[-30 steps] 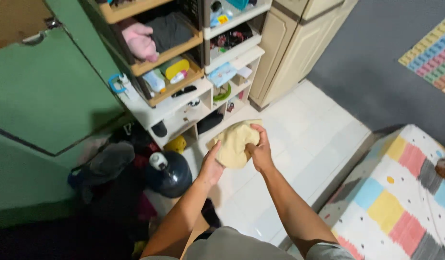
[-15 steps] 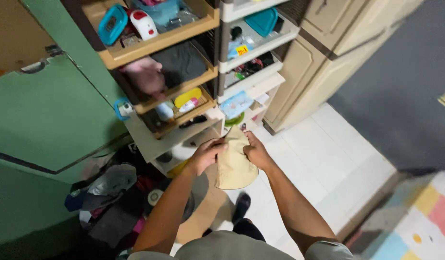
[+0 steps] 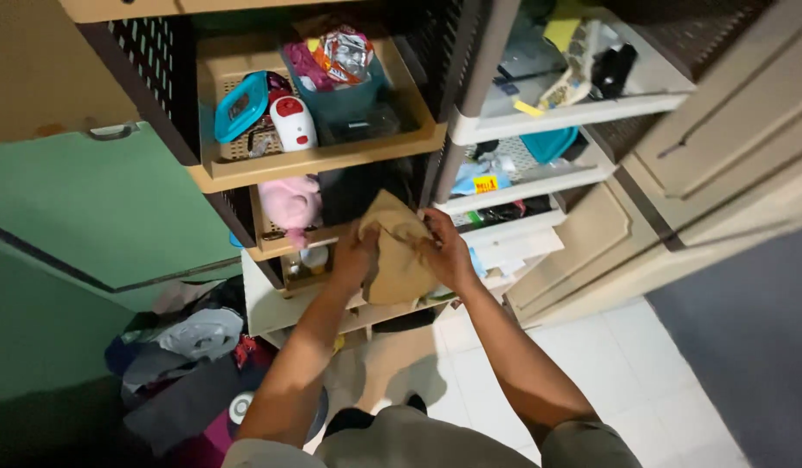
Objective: The person moves a large teddy bear and a remote control, then picks up a stuffed doll and places it with other plush toys. They pick up a hat and place it on a shelf, then smooth and adjust the bedsheet across the mattress.
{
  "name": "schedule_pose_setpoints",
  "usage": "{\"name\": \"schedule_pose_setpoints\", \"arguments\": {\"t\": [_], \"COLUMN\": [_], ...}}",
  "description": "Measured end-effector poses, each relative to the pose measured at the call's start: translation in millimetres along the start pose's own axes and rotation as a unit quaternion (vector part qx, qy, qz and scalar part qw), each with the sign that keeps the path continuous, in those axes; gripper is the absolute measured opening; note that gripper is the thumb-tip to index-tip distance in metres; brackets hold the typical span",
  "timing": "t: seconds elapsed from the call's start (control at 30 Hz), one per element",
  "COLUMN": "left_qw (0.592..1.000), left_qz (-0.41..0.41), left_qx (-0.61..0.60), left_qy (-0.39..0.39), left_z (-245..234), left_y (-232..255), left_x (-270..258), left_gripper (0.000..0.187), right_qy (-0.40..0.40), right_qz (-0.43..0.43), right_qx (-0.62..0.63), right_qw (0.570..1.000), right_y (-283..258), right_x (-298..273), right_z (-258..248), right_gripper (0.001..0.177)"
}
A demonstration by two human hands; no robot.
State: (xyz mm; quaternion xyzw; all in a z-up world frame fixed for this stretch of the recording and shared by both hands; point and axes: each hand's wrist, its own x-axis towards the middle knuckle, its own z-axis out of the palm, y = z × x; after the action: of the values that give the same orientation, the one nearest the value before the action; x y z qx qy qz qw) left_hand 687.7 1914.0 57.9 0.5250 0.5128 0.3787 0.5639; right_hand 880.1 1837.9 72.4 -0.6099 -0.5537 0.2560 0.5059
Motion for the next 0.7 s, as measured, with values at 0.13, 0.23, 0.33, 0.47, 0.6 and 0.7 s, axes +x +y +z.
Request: {"name": "schedule_pose_setpoints", "arguments": {"t": [0.13,0.23,0.33,0.47,0.6,0.7], "left_qw": [0.999,0.996,0.997,0.979,0.922,0.832], "left_qz": [-0.010,-0.061,-0.053,0.114,0.250,0.371], "left_qx": [0.039,0.008,-0.010,0.168,0.294,0.406], "left_qy": [0.034,0.060,0.061,0.010,-0.035,-0.076], "left_z": [-11,-9,-4,3,19,30], "left_y": [38,92,105,63,21,-9], "left_x": [32,44,87,135,168,170], "left_gripper": [0.055,0.062,0.065,0.056,0.050,0.045], "right_qy": [-0.017,-0.004,0.006,0.037,-0.048,-0.111], "right_qz": [-0.027,-0.110,-0.147,-0.243,-0.075,-0.138], "right_qx": [-0.021,-0.068,-0.121,-0.270,-0.166,-0.421], "right_qw": [0.999,0.992,0.982,0.931,0.982,0.890], "right_y": [-6,-2,-20,6,48,124], "right_x": [24,40,55,92,91,90], "right_z": [7,19,29,53,72,89], "right_gripper": [0.061,0.060,0.060,0.059,0.040,0.027]}}
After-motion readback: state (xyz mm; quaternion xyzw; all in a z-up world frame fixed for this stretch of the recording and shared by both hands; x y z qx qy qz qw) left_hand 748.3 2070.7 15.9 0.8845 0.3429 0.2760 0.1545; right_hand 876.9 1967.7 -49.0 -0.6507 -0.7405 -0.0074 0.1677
